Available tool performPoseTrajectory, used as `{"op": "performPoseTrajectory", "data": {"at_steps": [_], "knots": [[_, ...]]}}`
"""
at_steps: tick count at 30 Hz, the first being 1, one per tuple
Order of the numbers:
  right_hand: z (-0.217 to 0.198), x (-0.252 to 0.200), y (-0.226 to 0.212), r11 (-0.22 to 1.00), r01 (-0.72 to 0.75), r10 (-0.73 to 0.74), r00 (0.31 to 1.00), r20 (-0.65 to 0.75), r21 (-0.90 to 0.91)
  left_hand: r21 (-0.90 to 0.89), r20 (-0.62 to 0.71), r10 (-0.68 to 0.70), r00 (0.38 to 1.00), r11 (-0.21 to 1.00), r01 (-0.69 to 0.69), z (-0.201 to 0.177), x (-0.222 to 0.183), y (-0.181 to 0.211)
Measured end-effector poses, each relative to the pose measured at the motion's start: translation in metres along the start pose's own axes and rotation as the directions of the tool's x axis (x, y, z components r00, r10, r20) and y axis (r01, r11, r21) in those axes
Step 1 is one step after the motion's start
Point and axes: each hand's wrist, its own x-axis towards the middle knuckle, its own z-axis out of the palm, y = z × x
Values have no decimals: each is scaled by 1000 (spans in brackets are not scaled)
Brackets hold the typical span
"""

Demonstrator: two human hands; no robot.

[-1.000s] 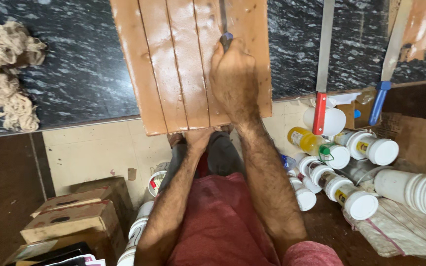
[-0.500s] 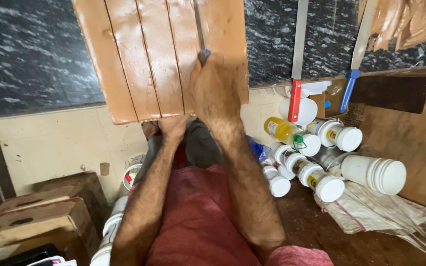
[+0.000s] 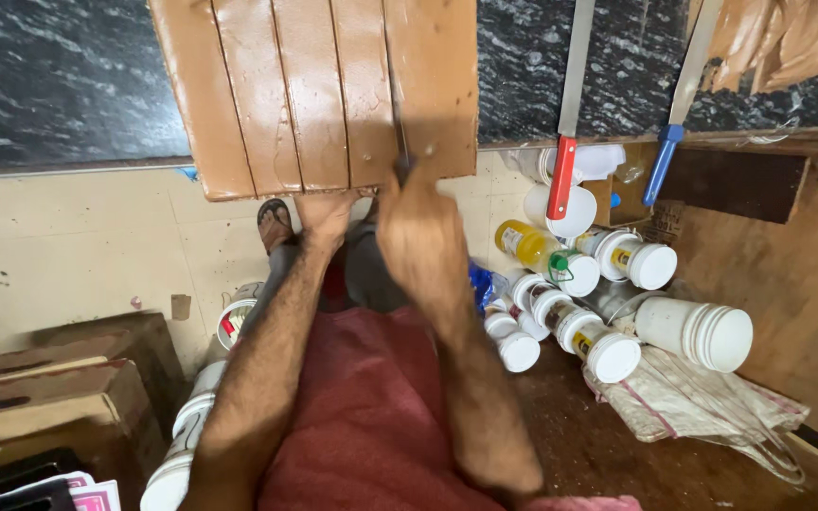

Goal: The person cuts a large slab of brownie-like dessert into square pieces using a long knife, then uses a spatula to spread a chocolate frosting onto a different surface.

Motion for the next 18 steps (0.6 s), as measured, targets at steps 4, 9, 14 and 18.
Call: {"op": "performPoseTrajectory", "data": {"at_steps": [4,9,14,18], "knots": [[-1,-15,-3,994,-53,50,998,34,97,-50,67,-29,997,998,32,1,-1,3],[2,-28,-8,955,-291,284,951,120,50,144,49,58,997,987,-65,10,2,19],[0,-65,-12,891,-425,389,895,218,158,-19,62,15,998,1000,-14,20,-5,28],[14,-56,-7,943,-305,284,946,159,131,21,60,35,998,999,-36,28,-1,42]]}}
